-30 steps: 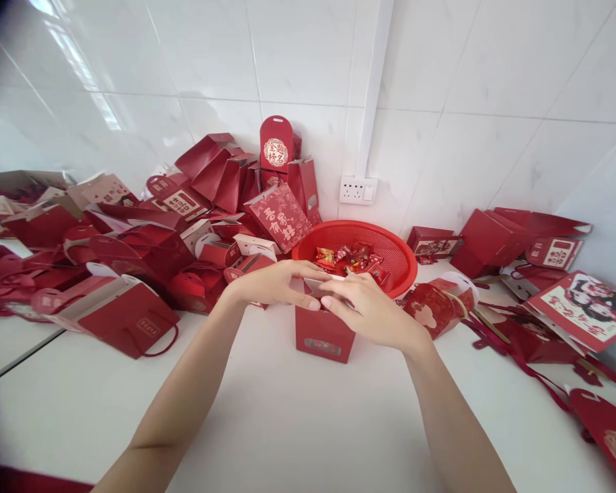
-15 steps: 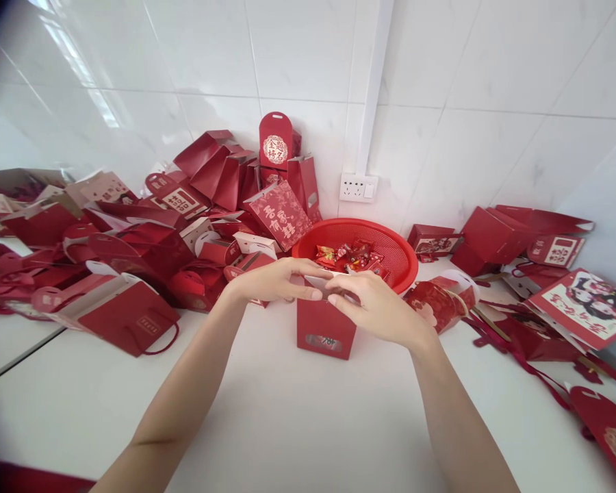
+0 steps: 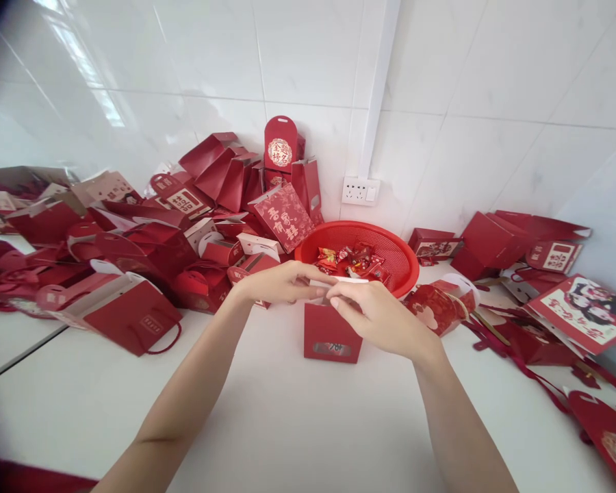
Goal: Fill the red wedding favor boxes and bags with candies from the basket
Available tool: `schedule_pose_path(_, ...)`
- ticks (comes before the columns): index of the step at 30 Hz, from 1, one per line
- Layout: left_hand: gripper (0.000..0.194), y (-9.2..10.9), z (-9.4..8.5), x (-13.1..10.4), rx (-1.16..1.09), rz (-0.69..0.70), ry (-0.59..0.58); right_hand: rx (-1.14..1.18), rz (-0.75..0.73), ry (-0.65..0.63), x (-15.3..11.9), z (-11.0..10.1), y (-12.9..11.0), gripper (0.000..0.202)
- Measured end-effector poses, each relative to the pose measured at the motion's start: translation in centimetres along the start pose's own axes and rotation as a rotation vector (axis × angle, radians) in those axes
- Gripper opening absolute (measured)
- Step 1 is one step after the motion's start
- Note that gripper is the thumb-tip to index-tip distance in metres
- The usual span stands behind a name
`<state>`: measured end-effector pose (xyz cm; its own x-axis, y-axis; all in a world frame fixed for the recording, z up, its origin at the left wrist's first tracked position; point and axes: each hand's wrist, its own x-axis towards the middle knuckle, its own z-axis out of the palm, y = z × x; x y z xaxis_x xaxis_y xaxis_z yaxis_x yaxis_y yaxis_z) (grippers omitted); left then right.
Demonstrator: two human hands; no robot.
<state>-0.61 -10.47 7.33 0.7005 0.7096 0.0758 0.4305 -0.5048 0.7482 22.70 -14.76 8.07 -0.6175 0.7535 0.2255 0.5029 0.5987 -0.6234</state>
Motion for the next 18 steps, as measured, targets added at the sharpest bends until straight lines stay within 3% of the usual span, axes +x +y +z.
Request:
schedule_pose_path(3,0.038,0.1,0.0,0.0,-0.016,0.070,-0.081,-0.027,0.024,-0.067,1.0,-0.7,-0.4,0.033)
schedule_pose_path(7,0.034,0.3,-0.1,0.0,0.044,0.046,-0.028,-0.272,-0.061,-0.333,3.5,-1.7,-1.1,0.033)
schedule_pose_path(10,0.031,0.0,-0.1,-0.2,0.060,-0.033,-0.010,-0.342,-0.042,-0.494,5.4,-1.8,-1.6,0.034)
schedule_pose_path(16,0.041,-0.4,-0.1,-0.1,0.073,-0.107,-0.002,-0.040,0.191,-0.709,7.6,-1.5,-1.4,0.012)
schedule_pose_path(18,0.049,-0.3,0.0,0.0,0.087,-0.109,0.000,0.010,0.294,-0.749,8.0,-1.2,-0.8,0.015)
